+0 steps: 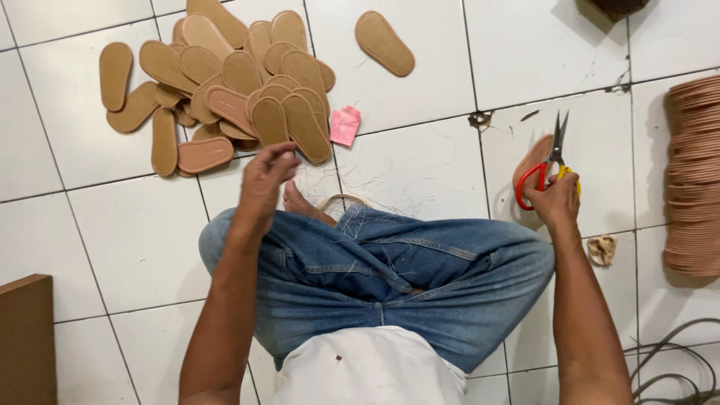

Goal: The person sits on the tiled floor holding stitched slipper insoles and uses scissors to trim loose threads from the edges, placing finished insoles on a pile. The person then moves to a sewing machine table and continues trimming threads from another insole.

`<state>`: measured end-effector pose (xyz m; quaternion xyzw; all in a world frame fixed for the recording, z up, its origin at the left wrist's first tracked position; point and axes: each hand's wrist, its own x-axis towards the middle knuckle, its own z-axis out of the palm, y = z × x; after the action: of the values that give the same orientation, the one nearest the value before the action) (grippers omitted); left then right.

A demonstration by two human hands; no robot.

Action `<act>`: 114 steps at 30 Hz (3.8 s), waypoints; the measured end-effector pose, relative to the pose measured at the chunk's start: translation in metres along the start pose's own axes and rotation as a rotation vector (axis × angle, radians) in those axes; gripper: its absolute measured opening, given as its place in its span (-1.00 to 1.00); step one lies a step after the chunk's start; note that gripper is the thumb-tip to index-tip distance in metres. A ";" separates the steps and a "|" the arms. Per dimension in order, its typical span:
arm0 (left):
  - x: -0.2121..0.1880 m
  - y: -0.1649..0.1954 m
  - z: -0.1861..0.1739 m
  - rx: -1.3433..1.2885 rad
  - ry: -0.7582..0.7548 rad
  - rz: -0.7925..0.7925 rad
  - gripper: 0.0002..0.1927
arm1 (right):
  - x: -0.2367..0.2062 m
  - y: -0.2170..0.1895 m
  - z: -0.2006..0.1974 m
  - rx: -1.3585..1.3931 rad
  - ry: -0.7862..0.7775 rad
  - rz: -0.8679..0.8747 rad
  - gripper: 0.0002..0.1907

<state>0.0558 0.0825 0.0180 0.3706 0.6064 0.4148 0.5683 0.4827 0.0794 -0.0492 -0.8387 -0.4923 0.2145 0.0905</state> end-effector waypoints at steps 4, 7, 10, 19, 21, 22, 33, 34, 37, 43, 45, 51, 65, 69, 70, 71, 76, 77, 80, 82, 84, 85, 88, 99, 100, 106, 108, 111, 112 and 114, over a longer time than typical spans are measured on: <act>0.001 -0.006 0.015 0.270 -0.114 -0.028 -0.58 | 0.003 -0.012 -0.004 -0.133 0.115 -0.137 -0.22; 0.001 -0.012 0.020 0.301 -0.217 -0.013 -0.57 | 0.010 -0.043 -0.006 -0.174 0.179 -0.321 -0.42; 0.005 -0.020 0.024 0.360 -0.211 -0.107 -0.57 | 0.021 -0.094 0.001 -0.038 0.104 -0.384 -0.56; 0.016 -0.050 0.030 0.275 -0.150 -0.087 -0.59 | 0.034 -0.264 0.055 0.150 0.218 -0.679 -0.35; 0.016 -0.054 0.030 0.260 -0.140 -0.124 -0.59 | 0.036 -0.279 0.060 0.094 0.222 -0.753 -0.38; 0.016 -0.056 0.031 0.273 -0.138 -0.110 -0.60 | 0.035 -0.285 0.062 0.065 0.222 -0.792 -0.40; 0.012 -0.062 0.034 0.236 -0.187 -0.082 -0.59 | -0.014 -0.285 0.047 0.555 -0.510 -0.557 -0.61; 0.011 -0.062 0.032 0.272 -0.200 -0.085 -0.59 | -0.013 -0.269 0.040 0.464 -0.388 -0.655 -0.54; 0.006 -0.061 0.033 0.355 -0.218 -0.258 -0.57 | 0.005 -0.203 0.013 0.173 -0.096 -0.716 -0.41; 0.004 -0.058 0.038 0.446 -0.217 -0.187 -0.61 | 0.017 -0.055 -0.039 -0.345 -0.134 -0.020 -0.40; 0.006 -0.060 0.037 0.412 -0.222 -0.176 -0.62 | 0.018 -0.029 -0.033 -0.202 -0.017 0.043 -0.20; 0.006 -0.058 0.033 0.458 -0.226 -0.069 -0.62 | 0.011 -0.017 -0.019 0.512 -0.049 0.095 -0.52; -0.092 0.010 0.083 -0.483 -0.444 0.045 -0.67 | -0.167 -0.077 -0.055 1.230 -0.404 -0.280 -0.64; -0.110 0.017 0.070 -0.523 -0.445 -0.010 -0.67 | -0.183 -0.068 -0.054 1.230 -0.381 -0.292 -0.58; -0.112 0.017 0.068 -0.543 -0.446 -0.030 -0.67 | -0.185 -0.068 -0.053 1.227 -0.378 -0.277 -0.58; -0.113 0.017 0.067 -0.541 -0.441 -0.050 -0.66 | -0.187 -0.067 -0.054 1.248 -0.401 -0.253 -0.59; -0.116 0.013 0.064 -0.548 -0.411 -0.083 -0.67 | -0.200 -0.065 -0.050 1.220 -0.456 -0.177 -0.66; -0.115 0.012 0.062 -0.520 -0.404 -0.053 -0.68 | -0.202 -0.065 -0.048 1.173 -0.476 -0.197 -0.72; -0.113 0.009 0.055 -0.426 -0.380 0.037 -0.70 | -0.204 -0.059 -0.046 0.987 -0.518 -0.187 -0.80; -0.113 0.008 0.047 -0.347 -0.371 0.081 -0.72 | -0.201 -0.053 -0.052 0.804 -0.518 -0.077 -0.65; -0.114 0.007 0.040 -0.331 -0.349 0.088 -0.72 | -0.197 -0.043 -0.066 1.020 -0.821 -0.313 -0.37; -0.115 0.007 0.037 -0.323 -0.339 0.092 -0.73 | -0.196 -0.040 -0.070 1.123 -0.976 -0.431 -0.22; -0.119 0.008 0.032 -0.290 -0.348 0.120 -0.71 | -0.198 -0.031 -0.075 1.025 -1.258 -0.368 0.04; -0.127 0.012 0.032 -0.203 -0.353 0.155 -0.70 | -0.205 -0.021 -0.047 1.136 -1.328 -0.146 0.12; -0.127 0.012 0.032 -0.206 -0.352 0.159 -0.70 | -0.205 -0.019 -0.046 1.136 -1.326 -0.149 0.11; -0.126 0.009 0.033 -0.236 -0.360 0.158 -0.70 | -0.208 -0.004 -0.033 1.144 -1.287 -0.149 0.10; -0.127 0.008 0.033 -0.238 -0.340 0.146 -0.69 | -0.207 -0.002 -0.032 1.255 -1.237 -0.117 0.02; -0.128 0.009 0.032 -0.244 -0.344 0.126 -0.69 | -0.205 -0.005 -0.044 1.171 -1.146 -0.238 0.04; -0.128 0.010 0.031 -0.246 -0.353 0.116 -0.69 | -0.205 -0.007 -0.050 1.103 -1.109 -0.301 0.08; -0.128 0.012 0.031 -0.194 -0.340 0.139 -0.69 | -0.206 -0.015 -0.055 1.091 -1.217 -0.263 0.09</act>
<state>0.0965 -0.0286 0.0774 0.4198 0.4321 0.4408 0.6654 0.4086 -0.0877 0.0614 -0.3499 -0.3760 0.8275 0.2267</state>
